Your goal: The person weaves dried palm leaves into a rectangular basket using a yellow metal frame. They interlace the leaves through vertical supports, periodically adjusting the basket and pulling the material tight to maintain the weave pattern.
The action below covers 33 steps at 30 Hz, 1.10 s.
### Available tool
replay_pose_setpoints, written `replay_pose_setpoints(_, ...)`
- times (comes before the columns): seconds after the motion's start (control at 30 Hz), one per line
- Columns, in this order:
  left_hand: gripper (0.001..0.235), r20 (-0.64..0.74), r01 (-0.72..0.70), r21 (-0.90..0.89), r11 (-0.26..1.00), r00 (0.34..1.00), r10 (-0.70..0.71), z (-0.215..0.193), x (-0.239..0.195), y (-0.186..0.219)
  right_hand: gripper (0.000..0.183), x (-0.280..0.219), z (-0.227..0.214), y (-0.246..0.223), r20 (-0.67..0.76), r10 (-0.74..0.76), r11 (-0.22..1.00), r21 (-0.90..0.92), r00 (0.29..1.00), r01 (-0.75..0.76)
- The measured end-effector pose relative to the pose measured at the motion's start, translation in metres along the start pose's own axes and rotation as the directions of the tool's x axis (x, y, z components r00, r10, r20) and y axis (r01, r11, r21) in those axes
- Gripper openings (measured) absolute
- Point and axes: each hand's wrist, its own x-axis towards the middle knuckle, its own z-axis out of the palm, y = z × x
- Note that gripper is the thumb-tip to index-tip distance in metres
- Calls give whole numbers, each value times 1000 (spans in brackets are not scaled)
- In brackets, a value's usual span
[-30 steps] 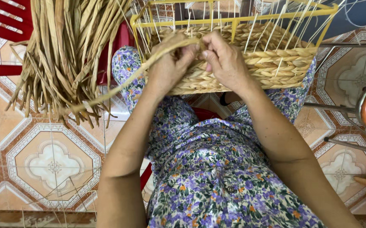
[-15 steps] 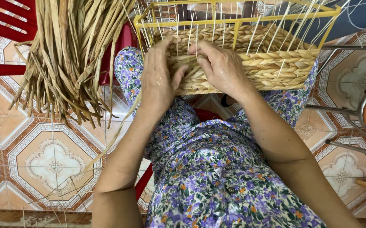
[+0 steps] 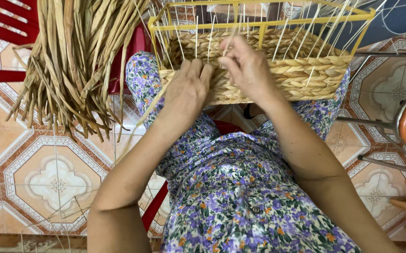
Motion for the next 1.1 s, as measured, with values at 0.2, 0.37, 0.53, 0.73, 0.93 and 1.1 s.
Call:
replay_pose_setpoints(0.2, 15, 263, 265, -275, 924, 945, -193, 7, 9, -22, 4, -13, -2, -5, -196, -573, 820, -164, 796, 549)
replay_pose_setpoints(0.37, 14, -231, -16, -94, 995, 973, -6, -13, 11, -30, 14, -1, 23, 7, -123, -575, 799, -298, 809, 522)
replay_pose_setpoints(0.53, 23, -472, 20, -55, 998, 881, -44, -33, 2, -8, 8, 12, 28, 16, -164, -461, 882, -195, 872, 430)
replay_pose_setpoints(0.73, 27, 294, 517, -491, 701, 856, -425, -2, 20, -19, 8, 5, 21, 3, -88, -236, 971, -67, 968, 231)
replay_pose_setpoints(0.93, 15, -92, 157, -598, 786, 961, -262, 30, 18, -38, 8, 8, -1, -2, 29, -64, 970, 236, 997, 56)
replay_pose_setpoints(1.1, 11, -308, -160, -642, 749, 949, -61, 17, -9, -13, 7, 10, 21, -1, -104, -228, 973, -65, 968, 222)
